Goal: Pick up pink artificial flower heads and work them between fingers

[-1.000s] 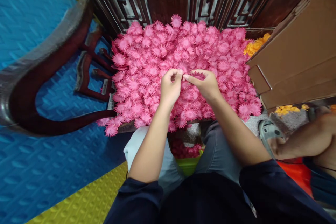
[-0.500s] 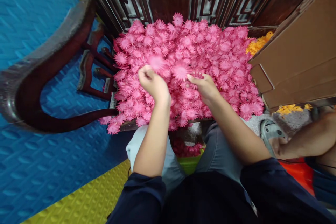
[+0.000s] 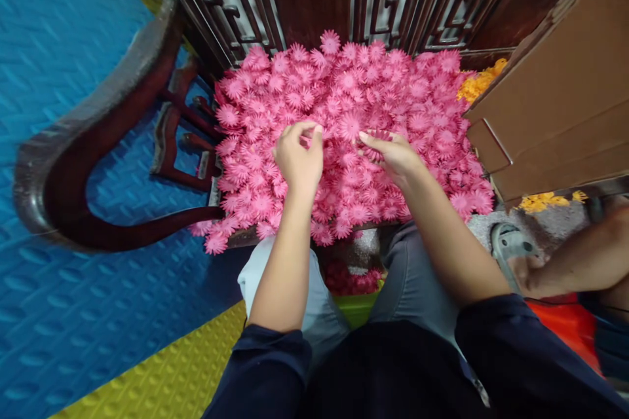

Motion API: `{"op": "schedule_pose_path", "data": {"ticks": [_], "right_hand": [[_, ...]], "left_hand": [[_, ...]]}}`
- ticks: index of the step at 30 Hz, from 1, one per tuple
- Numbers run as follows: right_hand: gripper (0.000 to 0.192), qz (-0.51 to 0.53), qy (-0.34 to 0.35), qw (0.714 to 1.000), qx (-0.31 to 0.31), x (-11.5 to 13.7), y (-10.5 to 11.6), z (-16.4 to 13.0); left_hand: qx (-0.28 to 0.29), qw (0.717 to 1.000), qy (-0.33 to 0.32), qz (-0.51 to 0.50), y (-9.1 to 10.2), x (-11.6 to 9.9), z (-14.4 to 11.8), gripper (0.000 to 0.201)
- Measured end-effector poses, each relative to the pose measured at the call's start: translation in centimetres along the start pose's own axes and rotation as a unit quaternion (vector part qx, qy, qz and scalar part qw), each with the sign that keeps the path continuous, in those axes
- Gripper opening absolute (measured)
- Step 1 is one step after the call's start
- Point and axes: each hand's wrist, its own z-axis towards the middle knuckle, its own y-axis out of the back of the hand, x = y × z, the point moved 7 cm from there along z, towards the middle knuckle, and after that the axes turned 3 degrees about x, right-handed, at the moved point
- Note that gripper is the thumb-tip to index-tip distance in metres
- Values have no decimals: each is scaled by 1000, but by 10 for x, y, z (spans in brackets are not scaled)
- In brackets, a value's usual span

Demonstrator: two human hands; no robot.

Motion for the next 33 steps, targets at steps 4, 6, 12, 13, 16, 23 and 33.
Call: {"op": "schedule_pose_path", "data": {"ticks": [4,6,12,13,16,23,33], "right_hand": [[27,24,-4,999,40,2,-6,-3],[29,26,3,998,61,4,-9,-5],[34,32,6,996,80,3,-13,-6],[34,32,5,996,83,3,-13,-6],[30,7,14,997,77,3,-12,-6],[35,-11,61,998,33,8,-7,-5],[37,-27,43,993,109,11,-9,-4]], "left_hand": [[114,988,-86,-52,-21,-21,-8,7],[137,984,-100,-49,-27,-25,-12,11],[93,991,-96,17,-26,-20,-13,11],[95,991,-99,5,-26,-20,-13,10],[108,987,-114,-24,-28,-22,-14,7],[102,986,-131,24,-27,-33,-19,2],[88,985,-103,-105,-22,-31,-16,7]]}}
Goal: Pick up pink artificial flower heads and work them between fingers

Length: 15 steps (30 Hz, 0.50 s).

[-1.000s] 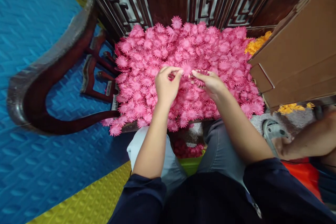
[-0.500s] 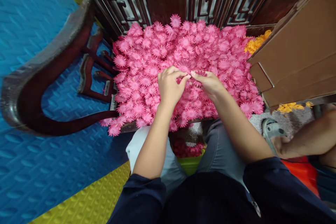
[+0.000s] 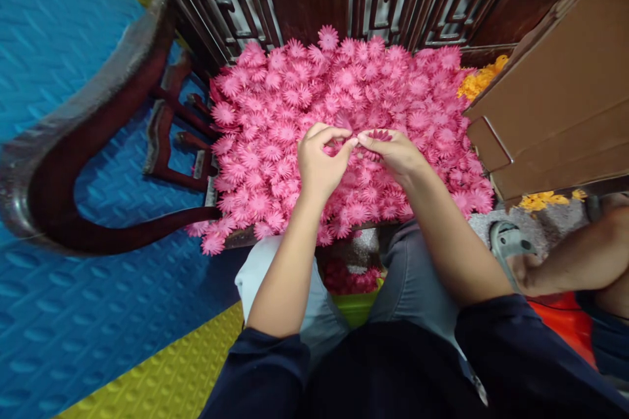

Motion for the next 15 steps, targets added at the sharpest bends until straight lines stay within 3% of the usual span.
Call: {"op": "schedule_pose_path", "data": {"ticks": [7,15], "right_hand": [[38,-38,21,999,4,5,-5,-3],[36,-72,56,996,-22,8,-8,-5]], "left_hand": [[10,999,29,-26,2,4,-1,2],[-10,999,36,13,0,2,-3,13]]}}
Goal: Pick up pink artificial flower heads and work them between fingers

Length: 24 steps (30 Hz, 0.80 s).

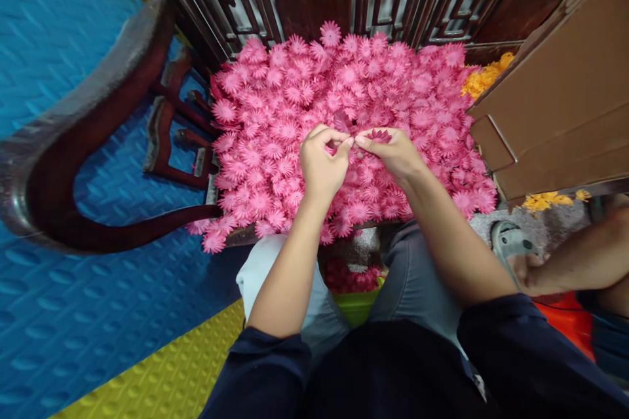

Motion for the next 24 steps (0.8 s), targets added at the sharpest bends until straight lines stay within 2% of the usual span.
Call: {"op": "schedule_pose_path", "data": {"ticks": [5,12,18,24], "right_hand": [[38,9,1,1000,-5,0,-1,-1],[35,40,-19,999,3,-3,-1,-1],[35,72,-45,996,13,-4,-5,-5],[28,89,-39,995,38,0,-8,-8]], "left_hand": [[-13,1000,-5,0,1,0,0,13],[36,999,10,-37,2,2,5,6],[55,994,39,-82,4,2,7,5],[57,993,31,-97,8,0,6,5]]}}
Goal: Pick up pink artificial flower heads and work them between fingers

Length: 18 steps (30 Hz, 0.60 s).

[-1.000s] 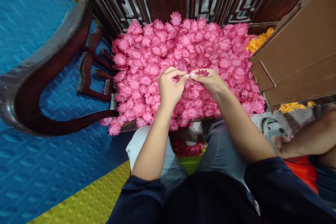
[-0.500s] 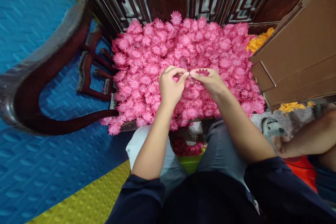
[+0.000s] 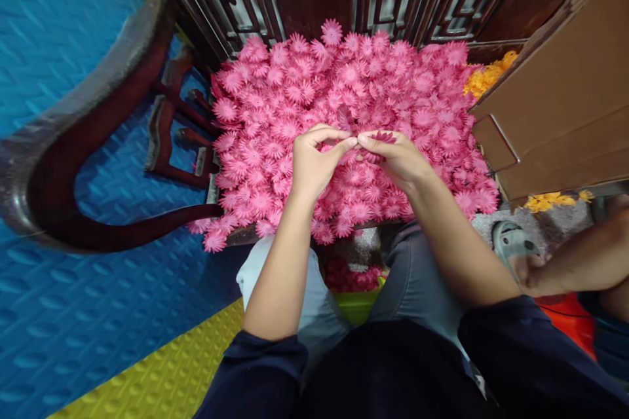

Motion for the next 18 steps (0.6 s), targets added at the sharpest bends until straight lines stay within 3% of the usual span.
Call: {"op": "schedule_pose_path", "data": {"ticks": [9,18], "right_hand": [[20,-2,8,999,44,0,-1,-1],[24,-20,13,999,23,1,3,0]], "left_hand": [[-1,1000,-3,-5,2,-1,-3,7],[21,998,2,-58,0,7,-2,6]]}}
